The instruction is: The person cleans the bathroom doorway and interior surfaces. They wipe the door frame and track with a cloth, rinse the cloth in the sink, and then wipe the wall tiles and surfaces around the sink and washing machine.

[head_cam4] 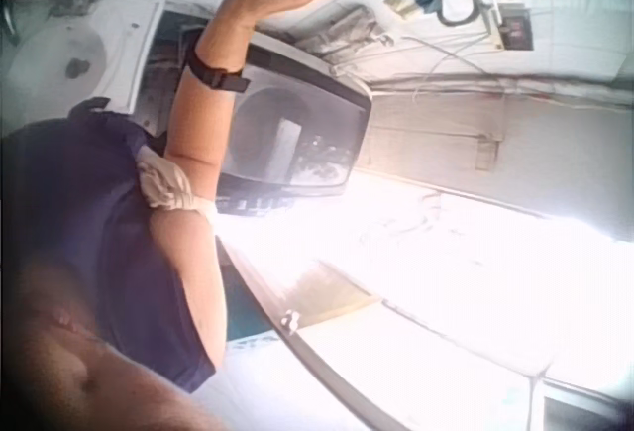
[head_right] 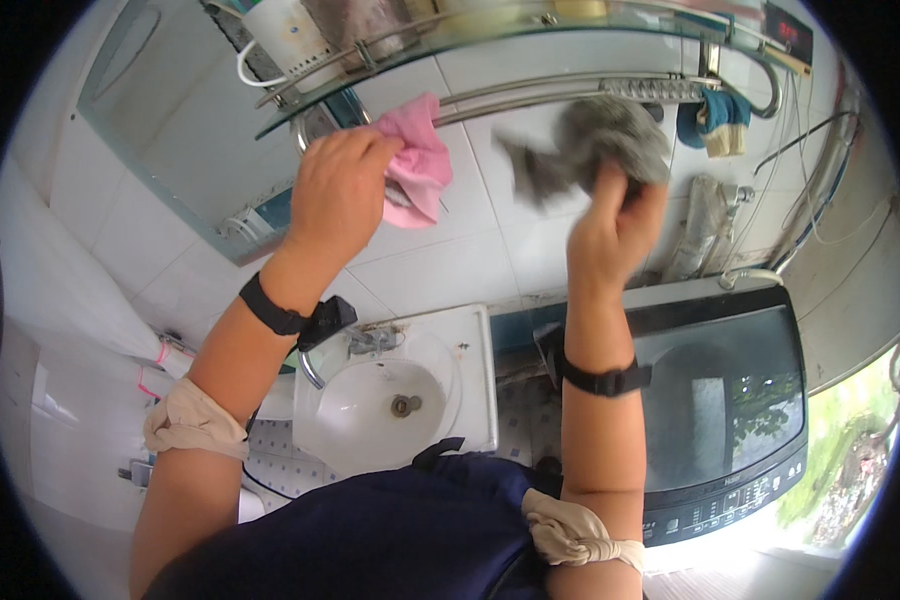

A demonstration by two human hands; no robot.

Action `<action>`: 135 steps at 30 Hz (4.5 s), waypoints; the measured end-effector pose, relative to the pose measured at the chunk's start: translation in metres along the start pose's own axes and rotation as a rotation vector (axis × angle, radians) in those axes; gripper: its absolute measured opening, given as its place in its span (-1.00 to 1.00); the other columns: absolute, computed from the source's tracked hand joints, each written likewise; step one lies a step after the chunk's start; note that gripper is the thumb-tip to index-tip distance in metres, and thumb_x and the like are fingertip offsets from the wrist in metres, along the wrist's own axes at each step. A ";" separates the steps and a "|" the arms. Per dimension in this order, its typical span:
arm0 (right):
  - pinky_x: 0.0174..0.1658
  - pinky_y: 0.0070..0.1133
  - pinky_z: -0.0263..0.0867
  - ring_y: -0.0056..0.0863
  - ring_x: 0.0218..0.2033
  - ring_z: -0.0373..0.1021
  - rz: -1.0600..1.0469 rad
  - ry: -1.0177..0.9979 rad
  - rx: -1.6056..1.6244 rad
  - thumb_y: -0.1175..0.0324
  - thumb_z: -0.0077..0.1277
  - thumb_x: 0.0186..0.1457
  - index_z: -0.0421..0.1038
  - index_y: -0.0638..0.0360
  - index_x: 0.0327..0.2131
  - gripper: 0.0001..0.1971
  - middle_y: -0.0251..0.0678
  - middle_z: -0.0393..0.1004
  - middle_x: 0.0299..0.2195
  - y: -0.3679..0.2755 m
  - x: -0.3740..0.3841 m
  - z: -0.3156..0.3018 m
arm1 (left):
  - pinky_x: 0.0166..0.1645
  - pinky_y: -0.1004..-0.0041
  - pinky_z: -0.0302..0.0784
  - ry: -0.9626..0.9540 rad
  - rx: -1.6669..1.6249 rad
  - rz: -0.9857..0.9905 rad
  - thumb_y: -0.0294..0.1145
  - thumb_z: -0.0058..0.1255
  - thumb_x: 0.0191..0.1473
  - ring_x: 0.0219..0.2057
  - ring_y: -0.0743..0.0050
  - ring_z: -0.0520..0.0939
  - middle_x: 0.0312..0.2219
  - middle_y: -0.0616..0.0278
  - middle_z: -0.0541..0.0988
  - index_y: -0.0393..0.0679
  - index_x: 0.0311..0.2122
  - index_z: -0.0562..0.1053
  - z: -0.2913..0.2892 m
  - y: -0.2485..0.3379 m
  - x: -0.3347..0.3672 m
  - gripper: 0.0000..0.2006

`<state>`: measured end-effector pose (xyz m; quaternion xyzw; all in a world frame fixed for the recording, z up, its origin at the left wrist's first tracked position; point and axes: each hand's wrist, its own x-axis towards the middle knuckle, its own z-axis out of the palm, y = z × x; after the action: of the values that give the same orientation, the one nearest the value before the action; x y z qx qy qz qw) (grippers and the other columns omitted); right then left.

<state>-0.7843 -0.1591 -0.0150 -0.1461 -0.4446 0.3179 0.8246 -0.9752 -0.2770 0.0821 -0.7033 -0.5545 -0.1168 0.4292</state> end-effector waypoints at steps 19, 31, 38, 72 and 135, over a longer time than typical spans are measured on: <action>0.14 -0.08 -0.04 0.00 0.18 -0.04 -0.488 -0.372 -0.781 0.38 -0.05 -0.06 0.43 -0.05 -0.15 -0.67 -0.39 0.26 0.04 0.130 -0.045 0.092 | -0.08 0.21 0.33 -0.112 0.003 0.058 -0.53 -0.08 -0.16 -0.24 0.04 0.49 -0.25 0.03 0.50 -0.31 -0.14 0.36 -0.014 0.001 -0.003 -0.63; 0.17 -0.30 0.06 -0.48 0.17 0.05 -0.712 -1.206 -0.701 0.38 -0.12 -0.05 0.41 -0.05 -0.13 -0.66 -0.58 0.32 -0.11 0.198 -0.134 0.005 | -0.08 0.21 0.31 -0.284 0.013 -0.044 -0.64 -0.19 -0.17 -0.24 0.03 0.49 -0.23 0.00 0.51 -0.30 -0.06 0.35 -0.009 -0.003 0.023 -0.56; -0.17 -0.39 0.17 -0.23 -0.09 0.18 -0.656 -0.820 -0.812 0.40 -0.10 -0.11 0.41 0.01 -0.12 -0.61 -0.39 0.26 -0.17 0.154 -0.104 0.042 | 0.06 0.16 0.24 -0.192 -0.164 -0.030 -0.40 0.10 -0.20 -0.06 -0.02 0.42 -0.06 -0.10 0.41 -0.26 -0.02 0.33 -0.032 0.004 0.009 -0.46; -0.18 -0.38 0.22 -0.11 -0.21 0.21 -0.233 -0.389 -0.833 0.46 -0.07 -0.11 0.39 0.06 -0.09 -0.60 -0.25 0.26 -0.21 0.151 -0.170 0.088 | 0.05 0.18 0.26 -0.366 0.069 -0.639 -0.51 0.01 -0.11 -0.05 -0.01 0.40 -0.08 -0.05 0.39 -0.25 -0.08 0.33 -0.148 -0.005 -0.260 -0.61; 0.23 -0.29 -0.21 0.00 0.19 -0.13 0.689 0.590 -0.799 0.23 -0.41 0.20 0.04 0.48 0.09 -0.48 0.12 -0.09 0.20 0.327 -0.058 -0.141 | 0.06 0.11 0.27 -0.748 -0.333 -0.388 -0.43 0.11 -0.12 -0.02 -0.12 0.38 -0.08 -0.11 0.40 -0.22 -0.05 0.33 -0.002 0.038 -0.271 -0.55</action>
<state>-0.8200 0.0555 -0.3030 -0.6622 -0.2093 0.3211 0.6439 -1.0377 -0.4630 -0.1084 -0.6396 -0.7668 -0.0206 0.0506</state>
